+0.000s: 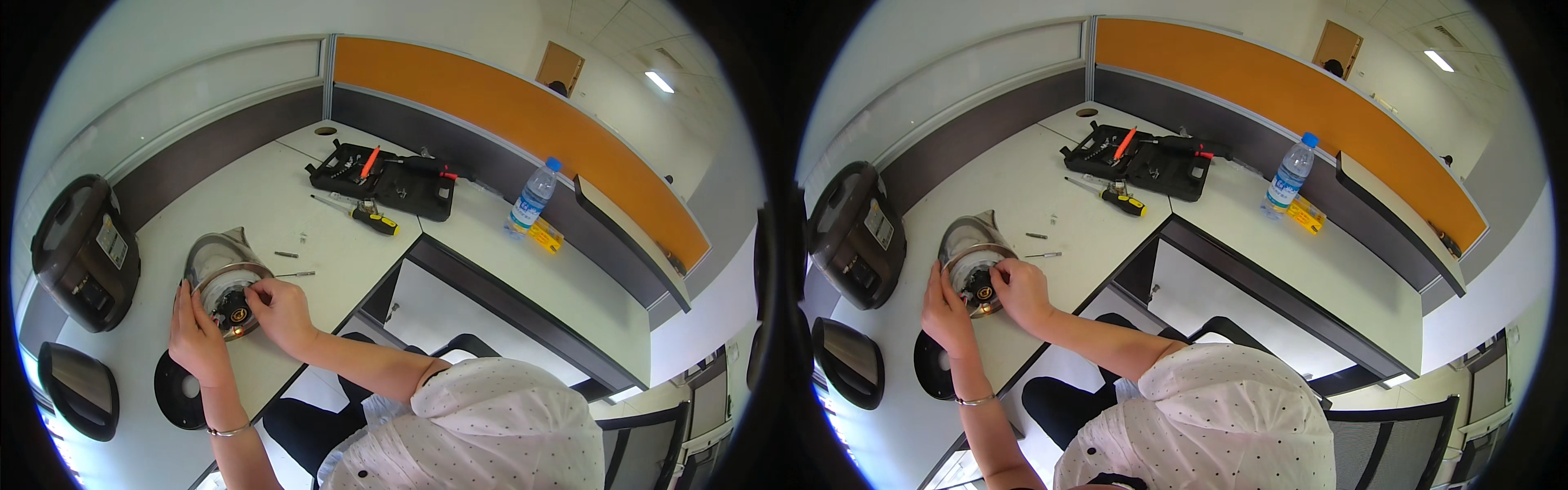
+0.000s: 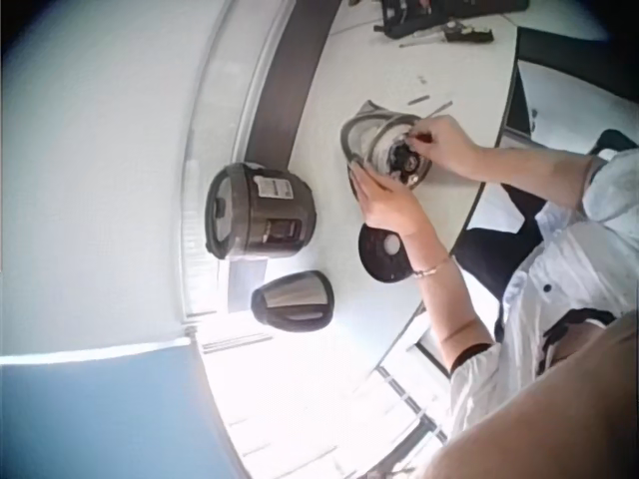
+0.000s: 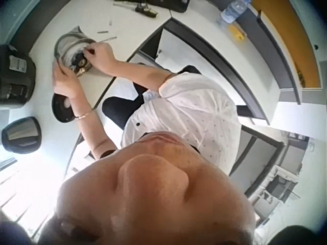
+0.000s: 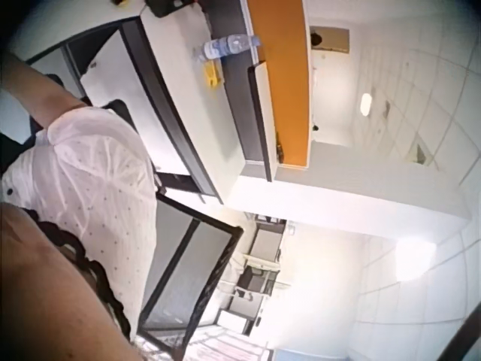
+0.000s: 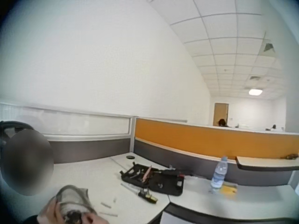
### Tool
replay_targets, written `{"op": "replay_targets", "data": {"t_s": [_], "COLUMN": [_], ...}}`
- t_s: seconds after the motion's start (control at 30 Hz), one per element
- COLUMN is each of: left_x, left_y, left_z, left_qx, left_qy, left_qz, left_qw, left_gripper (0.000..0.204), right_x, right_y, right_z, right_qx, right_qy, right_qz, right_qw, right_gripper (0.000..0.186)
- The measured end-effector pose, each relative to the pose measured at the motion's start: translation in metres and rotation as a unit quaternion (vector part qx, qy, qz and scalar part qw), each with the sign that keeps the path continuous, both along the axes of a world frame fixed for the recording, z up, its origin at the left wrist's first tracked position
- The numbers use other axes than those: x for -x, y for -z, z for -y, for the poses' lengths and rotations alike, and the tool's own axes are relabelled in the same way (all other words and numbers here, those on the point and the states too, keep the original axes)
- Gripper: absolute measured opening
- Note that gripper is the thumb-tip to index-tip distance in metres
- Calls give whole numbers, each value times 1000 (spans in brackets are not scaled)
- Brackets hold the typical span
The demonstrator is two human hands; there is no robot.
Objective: The person uses a screwdriver to tighten screws on the internal wiring of a disassembled electric kettle base. They manipulate the wires and components within the metal housing while seated at a desk.
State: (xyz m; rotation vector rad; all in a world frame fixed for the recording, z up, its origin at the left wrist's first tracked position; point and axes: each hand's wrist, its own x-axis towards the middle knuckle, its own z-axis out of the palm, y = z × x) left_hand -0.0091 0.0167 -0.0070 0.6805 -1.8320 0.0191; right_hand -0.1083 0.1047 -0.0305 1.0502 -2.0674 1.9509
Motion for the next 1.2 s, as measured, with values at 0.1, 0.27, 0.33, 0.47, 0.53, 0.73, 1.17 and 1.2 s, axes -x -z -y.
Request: {"op": "replay_targets", "data": {"t_s": [0.1, 0.27, 0.33, 0.47, 0.53, 0.73, 1.17, 1.2], "left_x": [-2, -2, 0, -2, -2, -1, -1, -1], "left_y": [-1, -2, -2, -2, -2, -4, 2, 1], "left_z": [0, -1, -2, -2, -1, -5, -1, -2], "left_qx": [5, 8, 4, 12, 17, 3, -23, -21], "left_qy": [-2, -2, -2, 3, 5, 5, 22, 22], "left_qz": [6, 4, 2, -4, -5, 0, -3, -4], "left_qw": [1000, 1000, 1000, 1000, 1000, 1000, 999, 1000], "left_gripper": [19, 19, 19, 19, 19, 19, 23, 23], "right_x": [-2, 0, 3, 5, 5, 6, 19, 19], "right_y": [-4, -7, -7, -8, -8, -5, 2, 4], "right_z": [-1, -1, -2, -4, -4, -4, 0, 0], "right_qx": [-12, -8, -11, -33, -39, -26, 7, 12], "right_qy": [5, 13, 5, -21, -23, -20, -35, -36], "right_qz": [-27, -94, -109, -108, -103, -106, -209, -211], "right_qw": [1000, 995, 994, 993, 994, 994, 977, 977], "right_gripper": [13, 11, 11, 12, 12, 12, 14, 13]}}
